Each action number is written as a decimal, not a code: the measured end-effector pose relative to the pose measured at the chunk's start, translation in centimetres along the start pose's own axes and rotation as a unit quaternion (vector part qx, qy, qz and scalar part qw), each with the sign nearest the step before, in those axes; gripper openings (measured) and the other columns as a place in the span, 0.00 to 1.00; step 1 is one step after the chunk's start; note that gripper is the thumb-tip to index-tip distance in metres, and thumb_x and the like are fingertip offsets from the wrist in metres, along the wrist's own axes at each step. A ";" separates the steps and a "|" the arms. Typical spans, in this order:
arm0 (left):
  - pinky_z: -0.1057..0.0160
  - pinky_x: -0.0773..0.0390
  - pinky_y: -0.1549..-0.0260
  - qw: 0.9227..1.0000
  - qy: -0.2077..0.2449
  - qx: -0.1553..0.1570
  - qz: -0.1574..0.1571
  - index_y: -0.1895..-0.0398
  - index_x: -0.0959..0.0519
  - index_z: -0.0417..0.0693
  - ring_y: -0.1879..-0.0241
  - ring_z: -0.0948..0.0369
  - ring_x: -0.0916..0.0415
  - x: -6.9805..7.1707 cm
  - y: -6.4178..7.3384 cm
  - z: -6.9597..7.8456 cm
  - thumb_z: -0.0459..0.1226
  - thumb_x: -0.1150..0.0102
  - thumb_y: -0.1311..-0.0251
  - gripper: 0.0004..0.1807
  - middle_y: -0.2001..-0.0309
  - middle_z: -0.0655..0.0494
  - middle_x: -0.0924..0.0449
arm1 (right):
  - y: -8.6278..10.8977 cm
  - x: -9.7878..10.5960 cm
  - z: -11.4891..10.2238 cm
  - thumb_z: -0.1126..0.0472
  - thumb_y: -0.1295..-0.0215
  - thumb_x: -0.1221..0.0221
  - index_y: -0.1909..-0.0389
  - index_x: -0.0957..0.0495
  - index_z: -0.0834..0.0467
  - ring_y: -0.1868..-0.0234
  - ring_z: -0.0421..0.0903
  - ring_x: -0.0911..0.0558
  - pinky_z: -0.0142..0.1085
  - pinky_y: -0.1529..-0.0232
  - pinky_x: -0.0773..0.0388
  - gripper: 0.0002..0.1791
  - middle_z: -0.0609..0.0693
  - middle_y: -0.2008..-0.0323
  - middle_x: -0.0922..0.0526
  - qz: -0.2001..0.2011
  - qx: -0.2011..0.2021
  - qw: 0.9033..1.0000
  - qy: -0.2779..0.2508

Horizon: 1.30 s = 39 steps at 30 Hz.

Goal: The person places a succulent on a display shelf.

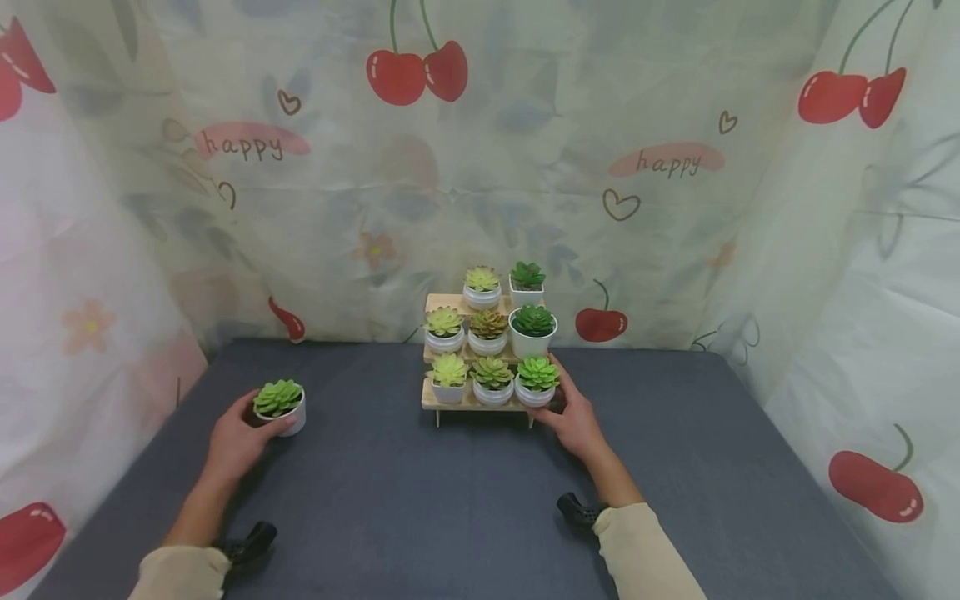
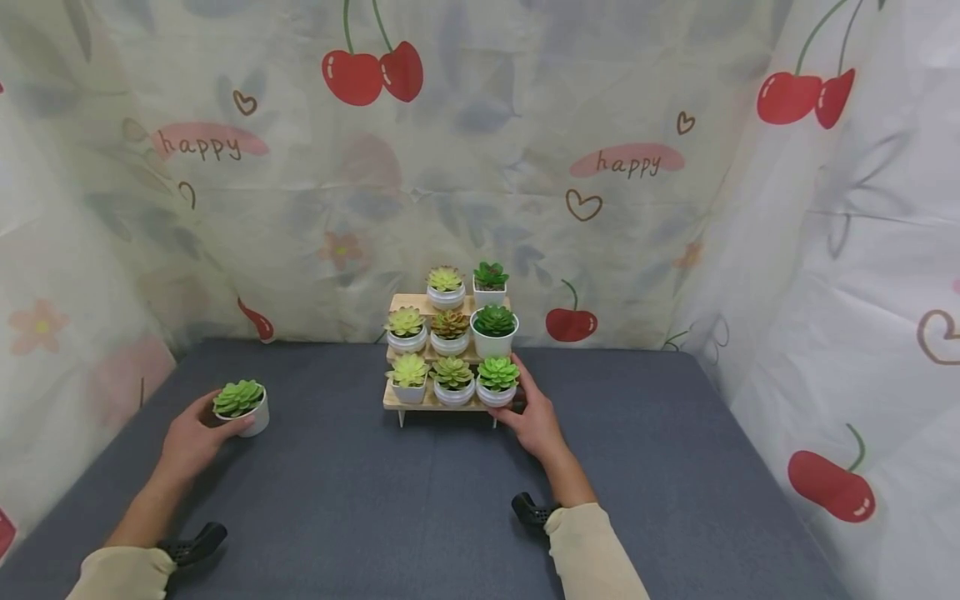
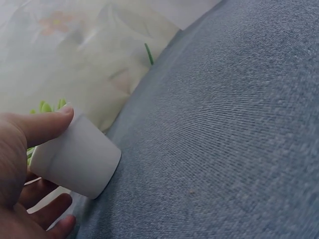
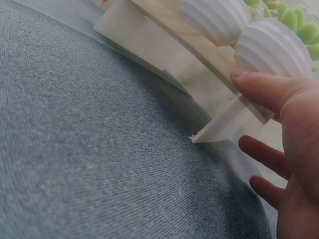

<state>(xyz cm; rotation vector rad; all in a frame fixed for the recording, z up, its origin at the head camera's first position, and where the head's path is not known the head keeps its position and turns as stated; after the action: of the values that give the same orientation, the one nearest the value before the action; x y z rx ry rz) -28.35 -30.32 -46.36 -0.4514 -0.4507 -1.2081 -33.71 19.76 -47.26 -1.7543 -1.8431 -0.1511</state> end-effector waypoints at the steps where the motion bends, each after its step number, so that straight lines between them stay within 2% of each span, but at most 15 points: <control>1: 0.42 0.37 0.42 1.000 0.002 0.000 0.004 0.29 0.43 0.32 0.37 0.39 0.38 0.0 0.1 0.0 0.42 0.30 0.43 0.46 0.35 0.30 0.37 | 0.0 0.0 0.0 0.60 0.45 0.28 0.23 0.50 0.40 0.46 0.56 0.22 0.54 0.51 0.25 0.53 0.53 0.32 0.33 0.001 -0.001 1.000 0.000; 7: 0.43 0.36 0.42 1.000 0.016 0.011 0.020 0.29 0.42 0.31 0.38 0.40 0.37 -0.1 0.1 0.1 0.42 0.30 0.44 0.45 0.35 0.30 0.36 | 0.0 0.0 -0.1 0.59 0.45 0.28 0.23 0.50 0.40 0.46 0.56 0.22 0.54 0.51 0.25 0.53 0.53 0.31 0.34 -0.002 0.000 1.000 0.000; 12: 0.43 0.36 0.41 0.999 0.019 0.030 0.026 0.28 0.44 0.32 0.37 0.40 0.38 -0.4 -0.3 0.1 0.46 0.30 0.44 0.47 0.34 0.31 0.37 | 0.0 0.0 -0.1 0.59 0.45 0.28 0.23 0.50 0.40 0.46 0.56 0.22 0.54 0.52 0.24 0.53 0.53 0.31 0.35 -0.003 0.003 1.000 -0.005; 19: 0.44 0.36 0.40 0.997 0.045 0.048 0.039 0.26 0.45 0.35 0.34 0.40 0.39 -0.8 -1.1 0.6 0.46 0.29 0.45 0.50 0.32 0.32 0.39 | 0.0 0.0 0.1 0.58 0.45 0.28 0.23 0.50 0.40 0.46 0.56 0.22 0.54 0.52 0.24 0.53 0.54 0.31 0.34 0.000 0.006 1.000 -0.005; 27: 0.45 0.36 0.39 0.995 0.061 0.044 0.066 0.27 0.43 0.37 0.34 0.41 0.38 -1.7 -1.8 1.5 0.43 0.29 0.46 0.47 0.33 0.34 0.37 | 0.0 0.0 0.0 0.58 0.45 0.28 0.23 0.50 0.40 0.46 0.56 0.22 0.54 0.52 0.24 0.53 0.53 0.31 0.34 -0.002 0.005 1.000 -0.004; 34: 0.47 0.36 0.39 0.989 0.113 0.036 0.085 0.29 0.40 0.38 0.35 0.43 0.37 -2.6 -2.4 2.3 0.41 0.29 0.45 0.44 0.35 0.35 0.35 | 0.1 0.0 0.0 0.57 0.44 0.28 0.23 0.50 0.40 0.45 0.56 0.22 0.54 0.53 0.24 0.53 0.54 0.31 0.35 -0.003 0.006 1.000 -0.008; 39: 0.51 0.32 0.43 0.986 0.140 0.032 0.091 0.29 0.39 0.38 0.38 0.46 0.35 -3.3 -3.0 3.0 0.41 0.30 0.44 0.42 0.36 0.37 0.33 | 0.0 0.0 0.1 0.58 0.44 0.28 0.23 0.50 0.41 0.45 0.57 0.22 0.54 0.51 0.25 0.53 0.54 0.31 0.35 -0.003 0.004 1.000 -0.010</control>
<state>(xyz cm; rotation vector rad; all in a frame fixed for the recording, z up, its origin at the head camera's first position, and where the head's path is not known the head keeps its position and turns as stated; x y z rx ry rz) -32.46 -26.94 -45.47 -0.2557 -0.2024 -1.0572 -33.76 19.81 -47.34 -1.7507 -1.8611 -0.1306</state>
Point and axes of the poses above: each hand's wrist, its own y-axis away from the middle knuckle, its own x-axis out of the back of the hand, z = x × y, the point moved 4 cm from there along -y, towards the middle knuckle
